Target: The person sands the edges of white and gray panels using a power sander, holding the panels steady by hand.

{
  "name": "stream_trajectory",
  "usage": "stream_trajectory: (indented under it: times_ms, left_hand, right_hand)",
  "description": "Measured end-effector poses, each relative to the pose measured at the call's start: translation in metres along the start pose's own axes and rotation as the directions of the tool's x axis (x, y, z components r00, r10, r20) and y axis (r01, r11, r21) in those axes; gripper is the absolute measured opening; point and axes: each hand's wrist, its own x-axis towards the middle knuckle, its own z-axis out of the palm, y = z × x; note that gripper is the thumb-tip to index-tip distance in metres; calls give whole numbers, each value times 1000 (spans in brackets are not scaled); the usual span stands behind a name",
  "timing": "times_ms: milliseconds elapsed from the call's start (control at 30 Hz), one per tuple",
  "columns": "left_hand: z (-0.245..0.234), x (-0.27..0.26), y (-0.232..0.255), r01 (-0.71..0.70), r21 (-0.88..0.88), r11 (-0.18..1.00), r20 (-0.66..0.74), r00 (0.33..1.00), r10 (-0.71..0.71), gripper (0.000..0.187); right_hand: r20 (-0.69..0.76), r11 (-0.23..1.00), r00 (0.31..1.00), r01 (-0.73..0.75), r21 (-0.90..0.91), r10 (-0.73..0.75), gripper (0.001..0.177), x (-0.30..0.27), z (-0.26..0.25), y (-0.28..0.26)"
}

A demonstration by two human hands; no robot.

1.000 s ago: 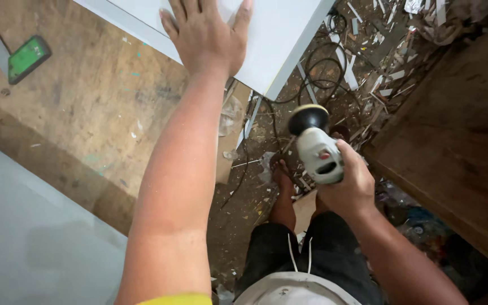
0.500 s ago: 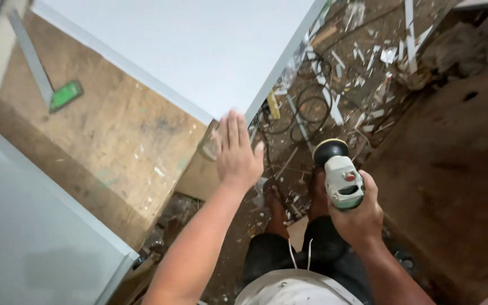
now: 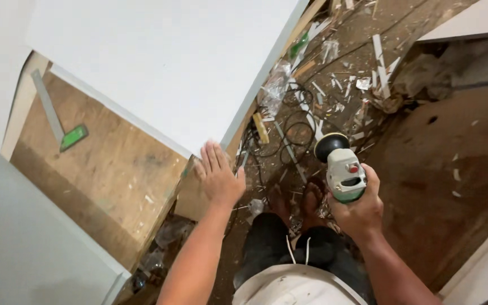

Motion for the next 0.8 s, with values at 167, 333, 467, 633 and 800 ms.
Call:
stream_trajectory:
  times_ms: [167,333,467,633,800]
  left_hand:
    - [-23,67,16,-102,4,995,219,971,99,110]
    - [-38,120,33,-334,61,941,243,919,311,111]
    - [-39,165,49,-408,26,913,282,879,385,109]
    - [-31,202,71,-482,24,876,240,853,464,109]
    - [-24,242,99,-467,-4,884,227,861,456,110]
  right_hand:
    - [-13,998,999,-51,-31,51,111,8,-6,-20]
    - [-57,990,988,-140,3,140,107,11,-13,-42]
    - [-126,985,979,-166,-55,158,112,26,-9,-49]
    - [-190,979,961,-201,18,201,112,41,-19,-82]
    - [-187,976,959,-202,84,215,111,74,-31,-101]
